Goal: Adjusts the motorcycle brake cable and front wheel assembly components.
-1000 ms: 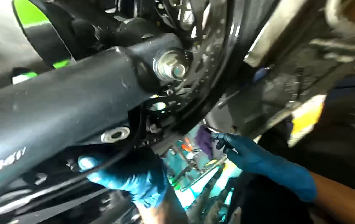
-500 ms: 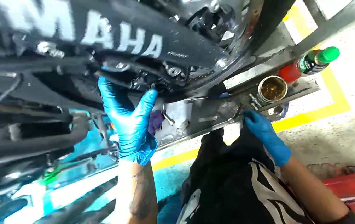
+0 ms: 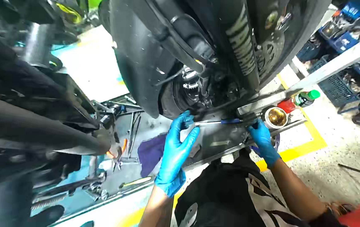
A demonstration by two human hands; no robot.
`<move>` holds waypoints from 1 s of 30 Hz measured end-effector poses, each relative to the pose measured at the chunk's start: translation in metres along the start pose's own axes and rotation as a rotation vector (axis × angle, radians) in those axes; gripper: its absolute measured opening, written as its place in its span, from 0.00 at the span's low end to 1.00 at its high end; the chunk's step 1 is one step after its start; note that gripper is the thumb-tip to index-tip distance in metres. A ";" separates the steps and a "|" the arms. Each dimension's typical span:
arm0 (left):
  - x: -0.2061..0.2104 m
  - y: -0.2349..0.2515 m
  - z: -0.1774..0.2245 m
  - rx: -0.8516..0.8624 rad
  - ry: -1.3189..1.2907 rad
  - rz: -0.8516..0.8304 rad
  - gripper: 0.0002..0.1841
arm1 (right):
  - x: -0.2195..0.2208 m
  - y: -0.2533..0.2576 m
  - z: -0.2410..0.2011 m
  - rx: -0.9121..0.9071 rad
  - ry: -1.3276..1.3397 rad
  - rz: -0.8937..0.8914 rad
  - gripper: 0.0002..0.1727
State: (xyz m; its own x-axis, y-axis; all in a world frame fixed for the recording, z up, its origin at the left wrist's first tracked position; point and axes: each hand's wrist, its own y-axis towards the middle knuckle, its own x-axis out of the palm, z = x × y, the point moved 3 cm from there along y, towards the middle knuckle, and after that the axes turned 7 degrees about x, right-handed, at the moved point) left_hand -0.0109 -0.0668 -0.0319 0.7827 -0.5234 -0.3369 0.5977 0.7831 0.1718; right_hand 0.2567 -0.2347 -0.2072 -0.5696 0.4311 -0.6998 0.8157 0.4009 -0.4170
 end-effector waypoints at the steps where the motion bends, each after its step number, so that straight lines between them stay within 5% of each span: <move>1: 0.002 0.011 0.008 0.037 0.002 -0.020 0.32 | -0.013 -0.018 -0.015 -0.035 0.076 0.041 0.20; 7: 0.029 0.086 0.033 0.346 0.137 -0.021 0.51 | -0.045 -0.121 -0.112 -0.545 0.609 0.103 0.16; 14: 0.041 0.118 0.041 0.280 -0.166 -0.152 0.40 | -0.035 -0.138 -0.159 -0.698 1.127 0.069 0.19; 22: 0.034 0.095 0.048 0.163 -0.119 -0.222 0.43 | -0.048 -0.133 -0.161 -0.792 0.837 0.438 0.19; 26: 0.033 0.100 0.038 0.241 -0.021 -0.083 0.47 | -0.054 -0.121 -0.127 -0.694 0.996 0.329 0.14; 30: 0.034 0.069 0.015 0.424 -0.016 0.126 0.38 | -0.044 -0.102 -0.115 -0.277 1.148 0.002 0.15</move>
State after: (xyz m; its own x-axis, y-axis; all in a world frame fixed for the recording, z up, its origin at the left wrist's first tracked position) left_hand 0.0597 -0.0359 -0.0175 0.8545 -0.4406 -0.2752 0.5135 0.6360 0.5760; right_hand 0.1868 -0.2017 -0.0676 -0.4400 0.8498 0.2901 0.8478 0.4997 -0.1778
